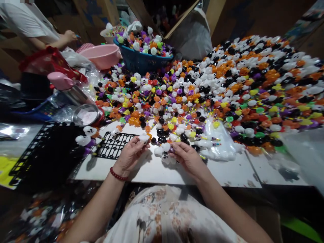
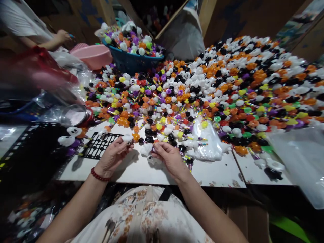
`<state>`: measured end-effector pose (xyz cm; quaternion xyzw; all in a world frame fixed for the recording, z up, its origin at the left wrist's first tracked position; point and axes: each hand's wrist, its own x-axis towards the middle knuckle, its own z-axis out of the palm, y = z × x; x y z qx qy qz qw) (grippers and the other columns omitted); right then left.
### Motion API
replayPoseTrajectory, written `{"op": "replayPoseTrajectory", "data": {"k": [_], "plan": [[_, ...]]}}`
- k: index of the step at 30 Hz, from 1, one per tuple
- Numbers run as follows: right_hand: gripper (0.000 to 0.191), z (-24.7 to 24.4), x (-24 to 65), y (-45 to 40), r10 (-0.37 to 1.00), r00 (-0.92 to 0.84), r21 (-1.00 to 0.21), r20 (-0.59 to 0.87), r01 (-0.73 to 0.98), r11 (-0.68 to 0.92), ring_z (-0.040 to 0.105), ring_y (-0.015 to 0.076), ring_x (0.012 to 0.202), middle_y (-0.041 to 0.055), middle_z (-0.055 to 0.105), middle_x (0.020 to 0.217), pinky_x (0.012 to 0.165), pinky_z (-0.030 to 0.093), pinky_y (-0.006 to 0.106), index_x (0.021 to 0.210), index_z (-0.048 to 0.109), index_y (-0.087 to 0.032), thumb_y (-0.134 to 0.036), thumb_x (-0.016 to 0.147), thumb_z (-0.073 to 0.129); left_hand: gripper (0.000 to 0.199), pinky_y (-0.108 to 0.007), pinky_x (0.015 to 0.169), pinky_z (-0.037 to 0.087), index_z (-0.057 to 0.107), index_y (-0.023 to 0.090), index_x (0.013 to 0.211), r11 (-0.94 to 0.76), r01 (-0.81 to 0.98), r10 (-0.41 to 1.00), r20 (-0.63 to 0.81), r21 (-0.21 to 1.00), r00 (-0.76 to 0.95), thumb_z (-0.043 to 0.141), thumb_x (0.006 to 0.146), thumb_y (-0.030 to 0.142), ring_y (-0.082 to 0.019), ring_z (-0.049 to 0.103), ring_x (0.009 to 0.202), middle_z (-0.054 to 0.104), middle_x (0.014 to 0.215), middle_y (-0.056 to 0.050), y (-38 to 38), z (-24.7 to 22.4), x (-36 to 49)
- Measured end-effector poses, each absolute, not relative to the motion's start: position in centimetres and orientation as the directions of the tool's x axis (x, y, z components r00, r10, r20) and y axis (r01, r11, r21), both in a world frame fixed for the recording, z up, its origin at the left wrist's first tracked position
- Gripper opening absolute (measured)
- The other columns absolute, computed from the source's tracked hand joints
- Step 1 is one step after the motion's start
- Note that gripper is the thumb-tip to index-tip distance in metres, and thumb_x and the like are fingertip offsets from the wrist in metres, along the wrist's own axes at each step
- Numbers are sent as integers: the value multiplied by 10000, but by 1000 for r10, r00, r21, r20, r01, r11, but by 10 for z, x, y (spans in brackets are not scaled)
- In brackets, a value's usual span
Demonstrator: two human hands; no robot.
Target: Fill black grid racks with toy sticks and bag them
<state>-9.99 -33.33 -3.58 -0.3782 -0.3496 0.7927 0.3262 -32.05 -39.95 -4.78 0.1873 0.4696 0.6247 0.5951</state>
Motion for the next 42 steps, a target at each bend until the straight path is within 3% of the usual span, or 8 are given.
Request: {"op": "replayPoseTrajectory", "data": {"k": [5,10,16,20,24,29,35,42], "plan": [[352,-39,-101,-338,730,-577,-791,-368,-218,-571,674,107,762,17,727,893,791,560,247,942,740,-194,-377,670,870,431,-193,727,558,614,167,1089,169,-680,951,-298,714,-76,829,716,197,-121,680,826,702,1017,-64,-413,-50,-308],[346,-38,-101,-340,745,-573,-843,-342,-162,-512,655,109,732,11,723,870,746,540,249,962,734,-206,-389,691,848,406,-205,730,540,635,176,1145,176,-680,962,-269,712,-32,788,781,268,-116,666,805,683,1024,-54,-416,-53,-301],[281,-27,-97,-339,828,-510,-959,-233,-18,-282,606,114,702,-2,711,859,658,485,235,953,741,-220,-378,732,812,521,-176,626,445,608,191,1271,213,-574,973,-222,790,54,775,795,324,-89,588,732,666,1001,-69,-424,-51,-296],[225,-19,-95,-337,830,-556,-999,-44,38,-27,644,165,857,34,706,982,759,507,287,972,746,-225,-370,801,756,526,-182,582,364,627,179,1239,199,-508,978,-200,838,55,765,789,414,-75,491,672,632,921,-52,-427,-52,-292],[164,-14,-90,-335,775,-615,-957,147,111,269,645,176,926,43,695,1000,805,504,307,1016,744,-247,-314,874,693,514,-200,576,323,620,176,1231,193,-407,981,-188,893,51,720,816,462,-80,414,642,571,806,-14,-428,-52,-291],[139,-3,-85,-334,693,-688,-869,218,187,459,651,173,914,49,712,976,813,498,306,1014,732,-227,-216,903,648,491,-216,583,320,580,192,1283,231,-166,972,-221,959,76,649,875,457,-99,396,660,521,785,5,-428,-47,-291],[116,1,-85,-332,662,-730,-863,169,216,457,646,156,884,31,707,947,798,478,281,998,713,-213,-198,903,647,469,-225,609,351,510,216,1284,250,-67,962,-240,966,129,496,943,538,-108,414,685,493,811,11,-428,-46,-290],[87,-3,-95,-342,687,-720,-914,96,209,348,630,152,823,23,686,872,755,459,271,936,706,-198,-228,913,628,339,-210,562,318,424,223,997,255,-189,966,-243,948,86,428,963,560,-84,347,585,396,706,67,-433,-47,-271]]}}
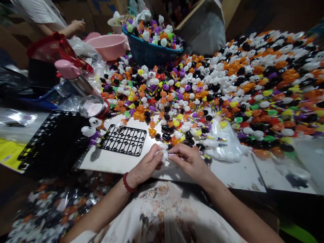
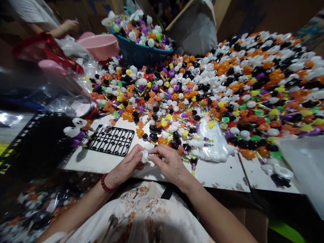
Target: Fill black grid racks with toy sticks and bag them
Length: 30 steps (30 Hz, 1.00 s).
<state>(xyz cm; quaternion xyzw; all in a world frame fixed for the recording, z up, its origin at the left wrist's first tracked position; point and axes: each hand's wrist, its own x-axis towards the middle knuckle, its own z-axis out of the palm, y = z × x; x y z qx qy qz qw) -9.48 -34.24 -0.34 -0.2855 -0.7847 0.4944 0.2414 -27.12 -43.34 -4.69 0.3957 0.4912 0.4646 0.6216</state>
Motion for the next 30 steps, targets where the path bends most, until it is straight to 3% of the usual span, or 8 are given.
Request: {"op": "replayPoseTrajectory", "data": {"k": [5,8,11,13,18,22,26,30], "plan": [[126,-16,-100,-352,679,-731,-923,68,212,321,621,154,804,25,667,857,745,471,280,922,698,-196,-263,938,592,328,-229,587,339,439,222,992,256,-22,966,-255,966,48,364,989,541,-104,375,610,400,687,66,-440,-45,-266],[167,-24,-99,-340,671,-732,-876,121,239,419,625,191,955,60,683,1007,841,498,326,1044,692,-217,-288,953,572,317,-250,651,389,479,227,1066,255,139,967,-255,957,-16,416,975,524,-125,455,694,495,789,37,-435,-44,-284],[275,-25,-106,-312,662,-680,-711,315,293,640,547,253,1149,112,641,1214,996,450,441,1210,647,-222,-291,966,541,311,-284,724,430,484,236,1111,226,272,953,-155,935,-258,440,965,506,-162,531,798,568,934,0,-424,-45,-316],[277,-21,-122,-290,607,-701,-573,374,340,746,531,265,1130,122,644,1215,994,443,464,1201,654,-209,-237,975,495,300,-319,783,443,486,230,1127,215,417,909,-25,883,-417,438,964,477,-188,553,853,582,980,-23,-416,-50,-340],[219,-22,-191,-243,460,-872,-232,169,418,878,515,282,1031,136,679,1068,888,445,405,1026,699,-137,-97,869,552,237,-463,960,420,523,189,1089,207,789,880,242,579,-409,397,961,344,-277,528,1047,589,1076,-107,-398,-76,-382],[111,-39,-230,-221,429,-903,-68,-4,429,901,508,318,1054,154,677,1014,857,412,406,872,698,-124,-141,764,675,214,-498,983,413,553,170,1072,208,870,873,317,446,-371,423,946,284,-297,509,1077,587,1098,-132,-389,-84,-382],[169,-52,-234,-212,450,-891,-49,54,448,893,507,325,1061,172,664,1005,850,403,414,957,660,-107,-129,793,625,196,-468,934,442,583,169,993,200,883,881,316,424,-351,451,958,310,-283,525,1015,605,1019,-115,-380,-75,-374],[201,-44,-214,-208,566,-792,-280,228,504,817,557,237,916,150,646,1026,808,431,352,1036,582,-119,-86,875,468,193,-447,904,451,586,175,956,142,899,894,337,414,-296,451,967,313,-272,540,978,609,973,-94,-368,-67,-373]]}}
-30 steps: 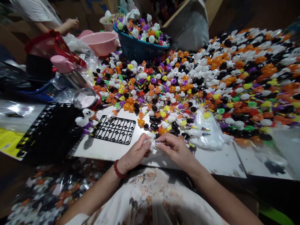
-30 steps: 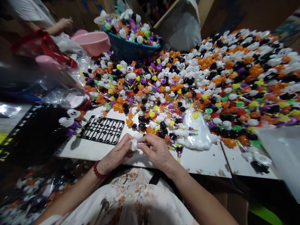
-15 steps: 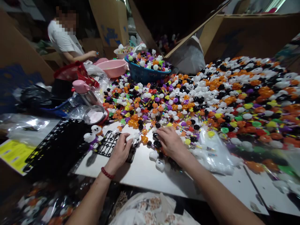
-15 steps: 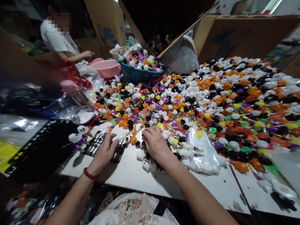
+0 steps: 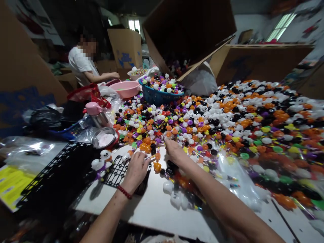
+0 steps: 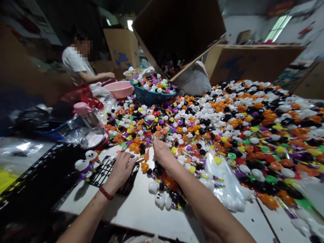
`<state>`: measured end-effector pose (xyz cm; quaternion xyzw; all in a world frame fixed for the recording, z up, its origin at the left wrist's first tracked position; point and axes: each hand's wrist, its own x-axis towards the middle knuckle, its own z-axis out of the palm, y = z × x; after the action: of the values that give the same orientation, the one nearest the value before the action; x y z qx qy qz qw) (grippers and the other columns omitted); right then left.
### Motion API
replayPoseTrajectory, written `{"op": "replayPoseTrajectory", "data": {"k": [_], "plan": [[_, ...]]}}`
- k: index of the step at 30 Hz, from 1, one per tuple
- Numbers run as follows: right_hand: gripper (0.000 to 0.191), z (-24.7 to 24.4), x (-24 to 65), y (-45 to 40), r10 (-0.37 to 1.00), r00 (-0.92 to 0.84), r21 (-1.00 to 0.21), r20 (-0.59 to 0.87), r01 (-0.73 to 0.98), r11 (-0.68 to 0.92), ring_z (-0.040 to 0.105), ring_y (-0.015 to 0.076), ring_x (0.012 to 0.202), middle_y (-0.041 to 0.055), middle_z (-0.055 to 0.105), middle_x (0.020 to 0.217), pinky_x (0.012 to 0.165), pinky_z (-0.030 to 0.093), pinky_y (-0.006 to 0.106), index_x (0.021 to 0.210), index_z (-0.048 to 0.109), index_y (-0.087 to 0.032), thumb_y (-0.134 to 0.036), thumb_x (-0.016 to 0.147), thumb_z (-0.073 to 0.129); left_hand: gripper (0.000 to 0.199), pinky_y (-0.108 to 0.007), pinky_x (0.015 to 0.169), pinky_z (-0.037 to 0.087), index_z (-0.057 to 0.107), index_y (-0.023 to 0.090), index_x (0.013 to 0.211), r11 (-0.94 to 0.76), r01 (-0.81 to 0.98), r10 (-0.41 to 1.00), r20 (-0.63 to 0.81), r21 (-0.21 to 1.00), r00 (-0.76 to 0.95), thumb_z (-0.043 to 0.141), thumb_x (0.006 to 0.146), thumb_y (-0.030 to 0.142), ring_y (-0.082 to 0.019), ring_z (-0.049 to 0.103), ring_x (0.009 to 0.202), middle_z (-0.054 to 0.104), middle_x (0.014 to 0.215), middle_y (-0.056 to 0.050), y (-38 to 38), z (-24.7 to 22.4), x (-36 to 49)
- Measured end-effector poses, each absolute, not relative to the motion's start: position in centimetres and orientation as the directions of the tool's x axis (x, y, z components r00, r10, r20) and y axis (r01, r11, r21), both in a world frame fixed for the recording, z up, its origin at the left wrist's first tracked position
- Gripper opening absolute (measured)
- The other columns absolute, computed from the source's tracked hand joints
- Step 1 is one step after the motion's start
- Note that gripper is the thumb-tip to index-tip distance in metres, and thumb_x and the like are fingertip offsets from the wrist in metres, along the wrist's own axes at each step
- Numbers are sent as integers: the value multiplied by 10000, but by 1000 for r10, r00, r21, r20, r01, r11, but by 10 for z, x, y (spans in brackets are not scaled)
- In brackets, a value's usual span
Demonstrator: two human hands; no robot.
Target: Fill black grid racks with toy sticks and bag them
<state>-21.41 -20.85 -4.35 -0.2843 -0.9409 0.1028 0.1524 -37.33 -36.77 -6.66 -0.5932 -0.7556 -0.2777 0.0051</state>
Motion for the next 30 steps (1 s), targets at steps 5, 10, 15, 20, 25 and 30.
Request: {"op": "replayPoseTrajectory", "data": {"k": [5,10,15,20,25,30], "plan": [[124,-15,-157,-216,785,-542,-720,299,412,559,579,182,739,39,636,822,698,459,311,896,574,-185,-294,913,519,136,-429,869,461,587,183,955,91,905,907,341,416,-248,496,946,284,-269,546,960,608,962,-84,-337,-55,-371],[375,-9,-101,-247,900,-434,-993,-32,115,20,632,173,671,17,646,798,606,505,300,967,577,-205,-553,842,631,74,-405,867,479,608,178,923,72,918,934,296,391,-199,565,896,232,-265,570,960,617,970,-93,-286,-43,-358],[640,-26,-73,-287,893,-362,-957,-265,-17,-291,487,110,472,-28,568,611,439,369,220,1217,629,-199,-650,766,680,318,-434,966,451,530,143,1207,65,916,897,379,396,-228,554,897,211,-292,524,1113,558,1155,-146,-241,-32,-329],[543,-31,-52,-309,864,-409,-939,-293,-46,-341,418,85,501,-30,503,551,474,329,200,1023,739,-168,-637,750,720,241,-420,1002,427,548,200,1163,-157,925,872,487,347,-35,515,925,229,-271,494,1136,554,1157,-107,-208,-19,-291],[524,-23,-29,-314,903,-332,-956,-273,-16,-294,643,204,779,43,688,793,681,526,283,1022,759,-210,-648,736,719,103,-405,923,455,617,190,952,-286,911,893,428,297,141,532,912,233,-261,523,1034,589,1045,-106,-158,-7,-255],[587,-31,-16,-312,915,-286,-947,-284,-65,-315,681,279,972,91,744,982,851,548,341,1025,775,-211,-689,689,725,192,-379,898,460,627,147,1000,-242,927,935,326,287,144,517,924,284,-259,558,1016,594,1040,-132,-86,10,-228]]}}
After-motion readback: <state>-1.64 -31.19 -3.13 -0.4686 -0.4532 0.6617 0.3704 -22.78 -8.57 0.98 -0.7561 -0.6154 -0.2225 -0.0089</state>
